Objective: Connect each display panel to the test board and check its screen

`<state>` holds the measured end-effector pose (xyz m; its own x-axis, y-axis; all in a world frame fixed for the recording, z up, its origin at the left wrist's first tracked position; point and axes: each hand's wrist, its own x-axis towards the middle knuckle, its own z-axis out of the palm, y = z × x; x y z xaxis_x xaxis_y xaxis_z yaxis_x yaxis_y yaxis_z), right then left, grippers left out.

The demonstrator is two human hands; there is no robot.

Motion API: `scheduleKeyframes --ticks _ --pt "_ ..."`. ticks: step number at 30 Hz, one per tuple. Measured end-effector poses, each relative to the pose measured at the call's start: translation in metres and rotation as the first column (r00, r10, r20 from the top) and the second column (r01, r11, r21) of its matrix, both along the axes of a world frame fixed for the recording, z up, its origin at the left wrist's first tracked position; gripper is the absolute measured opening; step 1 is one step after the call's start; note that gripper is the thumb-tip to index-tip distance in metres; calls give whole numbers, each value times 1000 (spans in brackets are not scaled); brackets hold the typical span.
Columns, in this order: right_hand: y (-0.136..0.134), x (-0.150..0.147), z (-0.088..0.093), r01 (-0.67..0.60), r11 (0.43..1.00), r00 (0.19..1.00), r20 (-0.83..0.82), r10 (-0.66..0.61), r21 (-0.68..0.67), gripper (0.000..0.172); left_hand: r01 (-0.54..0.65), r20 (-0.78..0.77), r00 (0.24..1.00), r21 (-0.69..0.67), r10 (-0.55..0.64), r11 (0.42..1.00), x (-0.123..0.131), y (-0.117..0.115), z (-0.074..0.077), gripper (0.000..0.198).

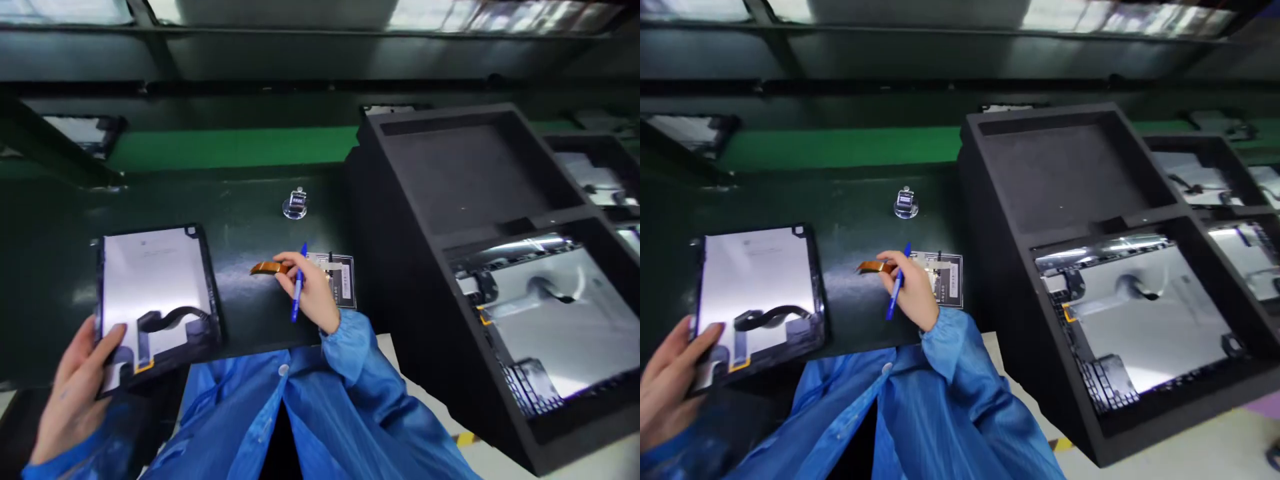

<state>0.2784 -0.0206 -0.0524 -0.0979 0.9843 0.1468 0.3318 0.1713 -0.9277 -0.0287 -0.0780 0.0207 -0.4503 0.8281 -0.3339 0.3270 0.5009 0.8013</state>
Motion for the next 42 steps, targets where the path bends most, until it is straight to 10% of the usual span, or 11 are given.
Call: scheduleKeyframes --ticks 4,9,12,16,22,25,30,34,42 --pt "2 8 4 -110 987 915 -400 53 -121 22 -269 369 880 -131 299 954 24 7 -35 39" --pt "-1 10 14 -79 990 880 -475 15 -115 20 17 297 954 42 -28 999 51 22 -54 46" --pt "-2 9 19 -58 991 873 -487 -9 -122 17 222 -132 971 188 -199 957 55 25 -47 52" --pt "-3 6 26 -90 988 894 -448 26 -122 13 520 -634 724 243 -272 819 59 35 -26 44" --pt "-4 -3 35 -183 976 908 -401 121 -119 17 885 -565 369 -29 -738 464 85 71 -20 38" --pt "-5 -6 40 -180 973 918 -379 114 -143 19 925 -376 352 2 -857 379 94 82 -18 28" --pt "-6 -7 46 -146 979 944 -317 94 -145 18 761 152 616 139 -773 634 92 73 3 18" --pt "-7 -8 49 -174 965 937 -333 102 -195 15 455 166 849 252 -501 854 96 54 10 9" --pt "-4 -11 47 -210 968 949 -269 167 -140 16 296 99 933 333 -345 895 115 43 0 5"
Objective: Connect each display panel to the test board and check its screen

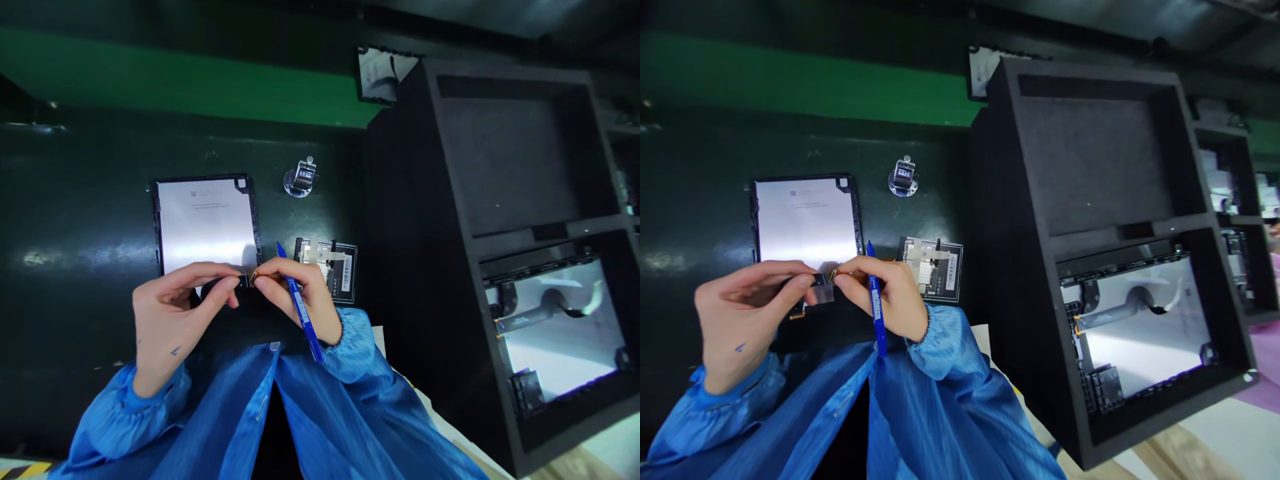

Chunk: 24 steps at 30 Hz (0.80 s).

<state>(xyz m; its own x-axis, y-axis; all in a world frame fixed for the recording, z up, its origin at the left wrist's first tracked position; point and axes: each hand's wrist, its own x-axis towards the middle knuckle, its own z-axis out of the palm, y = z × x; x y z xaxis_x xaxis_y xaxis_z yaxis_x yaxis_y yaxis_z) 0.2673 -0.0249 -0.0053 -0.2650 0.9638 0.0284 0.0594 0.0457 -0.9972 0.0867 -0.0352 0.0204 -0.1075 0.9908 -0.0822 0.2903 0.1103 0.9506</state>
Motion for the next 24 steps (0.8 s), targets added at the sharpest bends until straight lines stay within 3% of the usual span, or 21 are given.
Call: scheduleKeyframes --ticks 9,24 --pt "3 3 4 -71 997 997 37 70 10 19 48 -33 998 52 -47 997 1 1 -1 11" --pt "7 7 10 -164 985 981 117 157 51 16 199 -106 974 -40 -202 979 -8 4 2 6"
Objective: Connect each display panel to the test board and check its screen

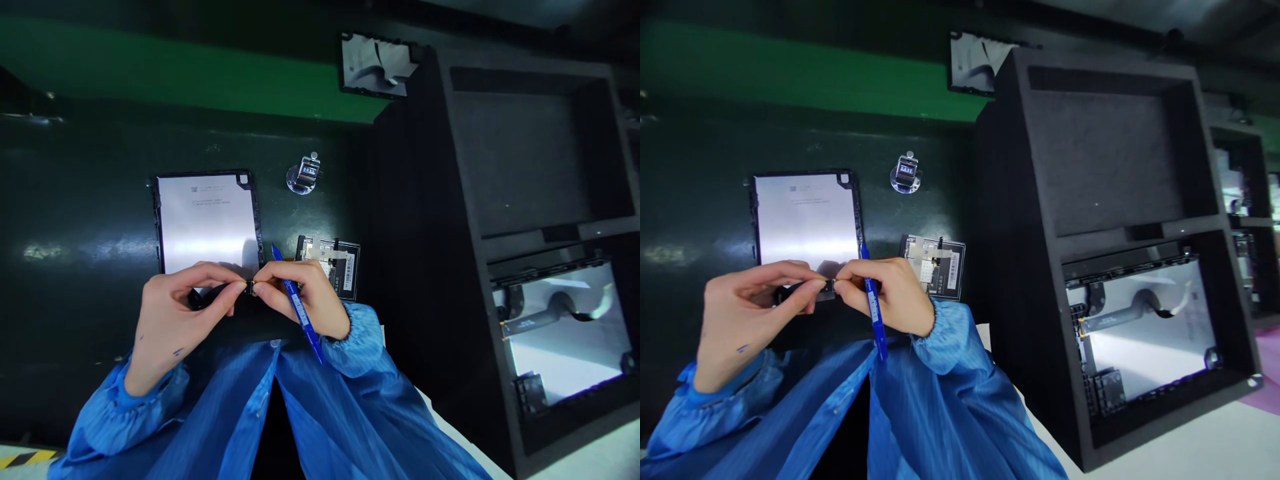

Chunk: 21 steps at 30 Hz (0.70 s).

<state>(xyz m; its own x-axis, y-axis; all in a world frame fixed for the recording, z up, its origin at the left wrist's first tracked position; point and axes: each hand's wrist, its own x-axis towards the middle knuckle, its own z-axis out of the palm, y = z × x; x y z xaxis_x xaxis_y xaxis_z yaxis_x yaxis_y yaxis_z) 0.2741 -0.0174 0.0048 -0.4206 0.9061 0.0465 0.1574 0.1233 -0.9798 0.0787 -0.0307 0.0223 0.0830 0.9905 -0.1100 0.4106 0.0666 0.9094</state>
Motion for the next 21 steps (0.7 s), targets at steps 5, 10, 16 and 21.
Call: scheduleKeyframes --ticks 5,10,16,21 --pt "2 -1 -2 -32 999 999 0 32 26 16 5 -8 1000 3 -5 1000 2 0 2 8" --pt "4 1 -2 -71 997 997 19 70 37 16 -11 -2 1000 -15 11 1000 0 1 0 8" --pt "7 0 -2 -132 991 989 76 130 20 18 33 10 999 -20 -33 999 2 1 -2 8" --pt "5 -10 -7 -4 997 999 51 0 77 17 -37 -24 999 48 38 998 -7 2 1 4"
